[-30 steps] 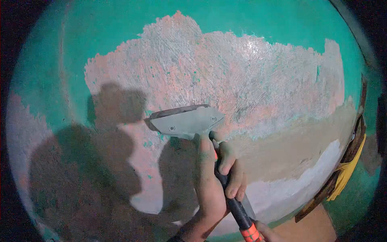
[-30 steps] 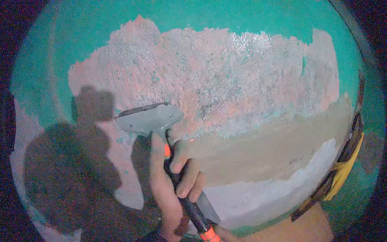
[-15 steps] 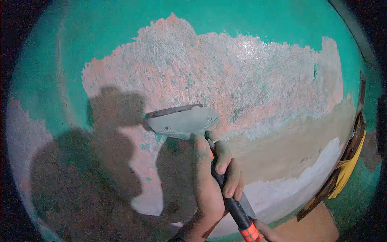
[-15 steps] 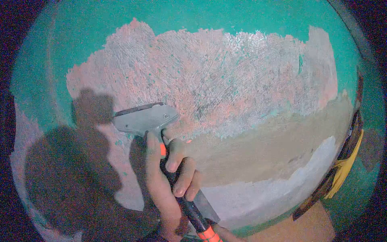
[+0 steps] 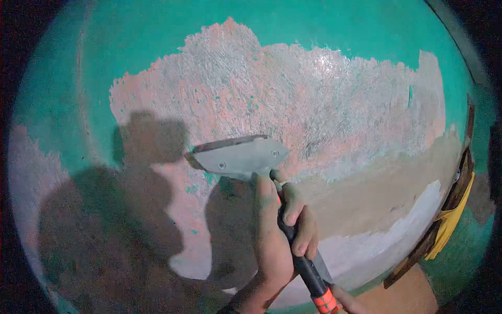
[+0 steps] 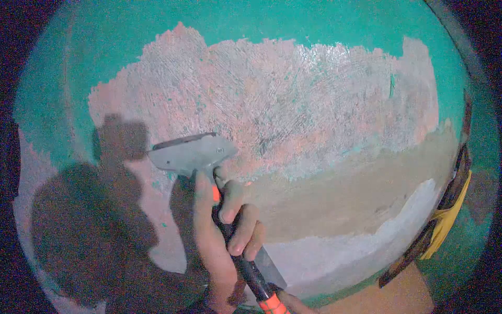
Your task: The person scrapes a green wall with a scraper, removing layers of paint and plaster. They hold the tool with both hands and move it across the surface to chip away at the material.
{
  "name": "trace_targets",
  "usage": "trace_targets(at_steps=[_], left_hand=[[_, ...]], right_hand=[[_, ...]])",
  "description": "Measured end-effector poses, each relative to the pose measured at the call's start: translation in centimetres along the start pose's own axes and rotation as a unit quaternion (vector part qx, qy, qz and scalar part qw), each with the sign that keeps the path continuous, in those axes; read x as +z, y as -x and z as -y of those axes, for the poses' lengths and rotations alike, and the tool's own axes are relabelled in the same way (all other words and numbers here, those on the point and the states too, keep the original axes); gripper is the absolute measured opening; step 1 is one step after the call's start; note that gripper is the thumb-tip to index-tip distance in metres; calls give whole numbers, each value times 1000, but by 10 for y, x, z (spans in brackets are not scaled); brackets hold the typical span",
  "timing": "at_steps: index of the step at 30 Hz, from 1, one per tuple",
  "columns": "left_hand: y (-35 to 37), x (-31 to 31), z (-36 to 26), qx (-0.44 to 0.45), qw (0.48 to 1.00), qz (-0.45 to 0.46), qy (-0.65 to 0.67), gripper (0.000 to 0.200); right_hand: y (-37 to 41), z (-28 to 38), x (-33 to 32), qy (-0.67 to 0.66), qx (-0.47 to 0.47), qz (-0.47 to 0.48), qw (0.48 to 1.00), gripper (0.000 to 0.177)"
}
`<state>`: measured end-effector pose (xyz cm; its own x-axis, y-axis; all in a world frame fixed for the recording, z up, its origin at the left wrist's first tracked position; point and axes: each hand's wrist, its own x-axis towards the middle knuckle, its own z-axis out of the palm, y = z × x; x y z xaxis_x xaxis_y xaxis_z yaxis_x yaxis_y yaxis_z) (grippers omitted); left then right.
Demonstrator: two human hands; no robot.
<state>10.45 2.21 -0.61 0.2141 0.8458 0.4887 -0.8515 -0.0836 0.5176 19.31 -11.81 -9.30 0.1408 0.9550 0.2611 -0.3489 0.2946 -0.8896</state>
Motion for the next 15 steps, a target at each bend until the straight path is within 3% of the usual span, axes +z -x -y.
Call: trace_targets(at_steps=[2,4,10,12,15], left_hand=[[0,0,2,8,1000,3,1,29],[-4,3,-1,39,998,34,-20,31],[13,-20,25,-33,999,12,-22,34],[11,-23,30,-20,999,19,-18,34],[7,-21,31,-2,999,34,-7,33]], right_hand=[[-5,15,-8,18,16,61,998,49],[-3,10,-11,19,24,55,998,48],[5,-38,-27,54,-20,-1,998,52],[7,-45,-30,93,-37,-13,995,53],[1,-40,-38,57,0,10,998,55]])
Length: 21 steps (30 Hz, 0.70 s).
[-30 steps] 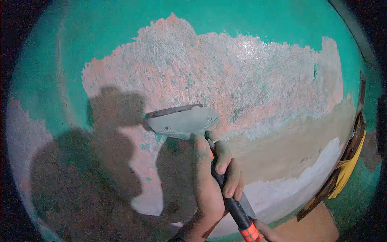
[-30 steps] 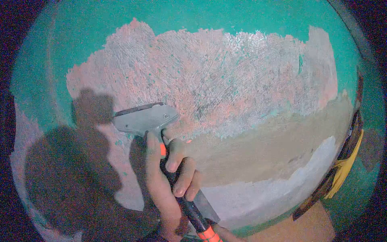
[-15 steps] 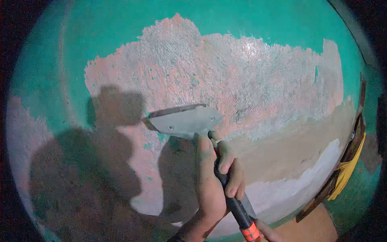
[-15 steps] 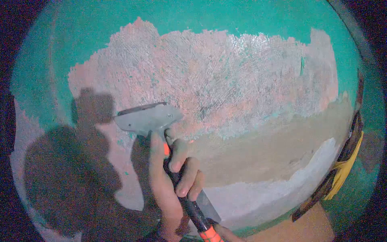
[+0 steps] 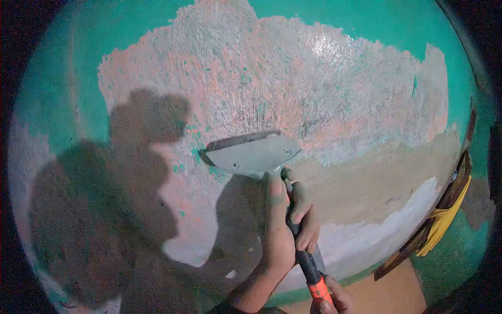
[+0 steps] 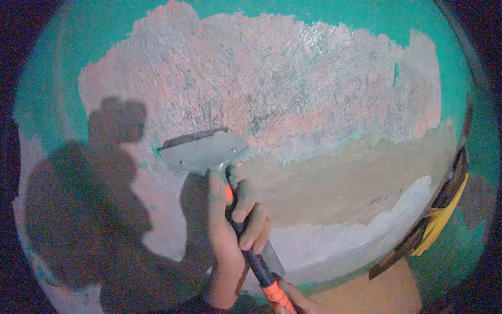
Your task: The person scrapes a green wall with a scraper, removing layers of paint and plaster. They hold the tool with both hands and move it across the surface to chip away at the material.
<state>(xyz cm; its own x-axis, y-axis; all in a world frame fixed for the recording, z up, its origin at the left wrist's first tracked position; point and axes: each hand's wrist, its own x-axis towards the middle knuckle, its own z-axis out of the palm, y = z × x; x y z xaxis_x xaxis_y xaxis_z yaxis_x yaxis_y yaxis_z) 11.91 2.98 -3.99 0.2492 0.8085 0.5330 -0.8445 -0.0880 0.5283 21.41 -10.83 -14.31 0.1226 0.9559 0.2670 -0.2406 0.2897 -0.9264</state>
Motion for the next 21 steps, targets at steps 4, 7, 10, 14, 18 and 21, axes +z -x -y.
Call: trace_targets(at_steps=[4,7,10,14,18,21], left_hand=[[1,3,4,-20,999,-38,25,32],[-2,6,4,-8,999,-30,16,31],[-1,9,4,3,1000,-26,7,31],[-2,11,10,6,999,-26,21,31],[-5,17,6,8,1000,-22,17,31],[-3,19,10,10,999,-43,9,33]], right_hand=[[1,9,2,-38,16,-15,999,54],[2,13,0,-38,26,-15,999,51],[-2,21,-6,-18,14,9,1000,50],[0,28,-19,-10,68,29,997,50],[0,36,-18,-6,76,26,997,52],[-2,39,-25,18,71,50,996,54]])
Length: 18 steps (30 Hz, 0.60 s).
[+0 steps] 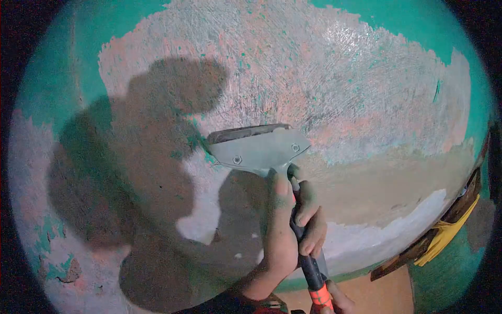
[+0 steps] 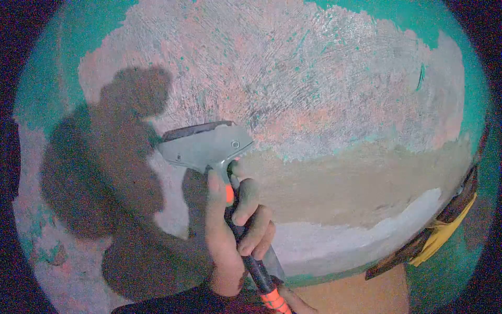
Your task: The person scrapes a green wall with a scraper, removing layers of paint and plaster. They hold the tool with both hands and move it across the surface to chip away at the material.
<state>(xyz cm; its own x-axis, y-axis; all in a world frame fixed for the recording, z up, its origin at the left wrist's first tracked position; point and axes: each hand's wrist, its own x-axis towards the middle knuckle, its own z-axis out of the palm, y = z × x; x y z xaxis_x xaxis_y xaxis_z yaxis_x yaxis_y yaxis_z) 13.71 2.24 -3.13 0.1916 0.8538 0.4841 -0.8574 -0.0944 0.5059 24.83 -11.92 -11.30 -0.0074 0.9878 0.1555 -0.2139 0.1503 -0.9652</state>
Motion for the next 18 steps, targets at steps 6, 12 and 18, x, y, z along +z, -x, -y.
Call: trace_targets(at_steps=[6,12,18], left_hand=[[-2,2,3,10,1000,0,28,34],[-3,4,4,22,1000,3,9,34],[5,-6,26,15,999,-14,39,33]], right_hand=[[1,2,-6,12,-3,10,1000,55],[-3,11,-1,8,-9,9,1000,55],[-5,-21,-23,8,-88,20,996,48]])
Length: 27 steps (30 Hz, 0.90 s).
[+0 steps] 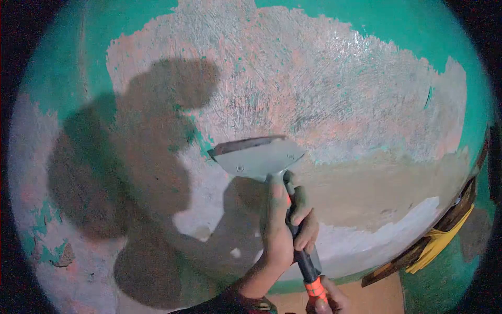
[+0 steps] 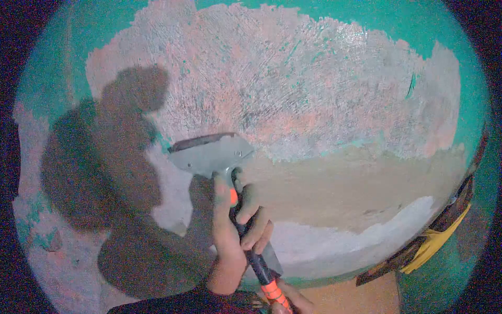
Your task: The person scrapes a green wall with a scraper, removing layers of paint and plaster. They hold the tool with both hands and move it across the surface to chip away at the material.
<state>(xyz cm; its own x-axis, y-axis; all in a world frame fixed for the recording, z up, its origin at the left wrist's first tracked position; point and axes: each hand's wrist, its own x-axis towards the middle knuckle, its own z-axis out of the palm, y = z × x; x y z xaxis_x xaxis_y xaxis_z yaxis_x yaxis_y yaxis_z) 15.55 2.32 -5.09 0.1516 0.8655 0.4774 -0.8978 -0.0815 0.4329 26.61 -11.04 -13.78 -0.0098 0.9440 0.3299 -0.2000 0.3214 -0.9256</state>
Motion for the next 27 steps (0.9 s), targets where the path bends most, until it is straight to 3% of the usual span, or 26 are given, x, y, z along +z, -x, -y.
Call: trace_targets(at_steps=[5,8,12,15,27], left_hand=[[0,2,13,-5,1000,-19,-3,32],[-3,0,14,0,1000,20,13,33],[-6,5,7,-4,999,28,-30,32],[-4,12,13,16,1000,-17,-1,34],[-12,21,5,-13,1000,16,15,31]], right_hand=[[9,-1,-6,-63,84,-24,994,47],[9,-2,-5,-62,132,-37,989,51],[5,7,-3,-60,120,-26,991,55],[9,18,1,-85,154,-63,982,56],[5,27,-3,-59,92,-23,994,57]])
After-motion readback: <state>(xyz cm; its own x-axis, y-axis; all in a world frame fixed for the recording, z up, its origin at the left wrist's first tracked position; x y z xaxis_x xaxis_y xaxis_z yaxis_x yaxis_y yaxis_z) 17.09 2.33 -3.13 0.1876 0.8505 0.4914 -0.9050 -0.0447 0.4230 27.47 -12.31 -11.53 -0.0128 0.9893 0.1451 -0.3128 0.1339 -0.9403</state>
